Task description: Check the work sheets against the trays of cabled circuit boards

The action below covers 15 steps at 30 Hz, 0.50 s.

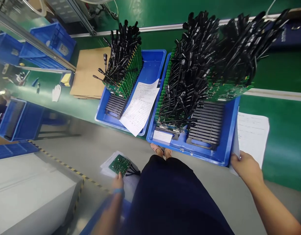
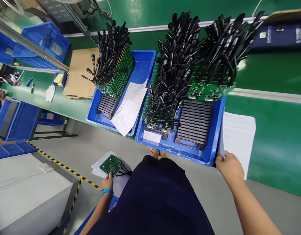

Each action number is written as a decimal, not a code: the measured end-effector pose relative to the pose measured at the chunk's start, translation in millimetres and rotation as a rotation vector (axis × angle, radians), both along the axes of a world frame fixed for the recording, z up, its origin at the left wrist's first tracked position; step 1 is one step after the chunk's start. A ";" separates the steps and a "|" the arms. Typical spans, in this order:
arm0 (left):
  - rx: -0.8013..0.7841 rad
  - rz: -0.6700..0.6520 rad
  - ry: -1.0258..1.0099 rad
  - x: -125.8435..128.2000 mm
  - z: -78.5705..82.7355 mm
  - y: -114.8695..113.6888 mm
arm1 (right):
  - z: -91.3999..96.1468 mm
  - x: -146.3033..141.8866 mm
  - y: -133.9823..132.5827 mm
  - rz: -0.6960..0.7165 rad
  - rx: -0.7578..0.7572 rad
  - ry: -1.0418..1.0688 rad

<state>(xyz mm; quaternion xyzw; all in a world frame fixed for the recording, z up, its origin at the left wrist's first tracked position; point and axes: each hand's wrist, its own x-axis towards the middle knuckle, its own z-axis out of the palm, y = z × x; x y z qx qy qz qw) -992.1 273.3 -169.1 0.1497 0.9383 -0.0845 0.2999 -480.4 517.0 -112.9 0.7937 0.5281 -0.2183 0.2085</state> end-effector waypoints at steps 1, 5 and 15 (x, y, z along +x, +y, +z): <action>0.014 0.011 -0.003 0.6 -0.7 3.6 | -0.8 -0.6 -0.2 -0.006 0.001 0.000; 0.055 0.028 -0.014 3.0 -3.8 14.3 | -4.5 0.6 -1.7 -0.018 0.021 0.004; 0.004 -0.003 0.007 1.9 -5.4 11.4 | -4.9 5.5 -4.1 0.009 0.082 0.061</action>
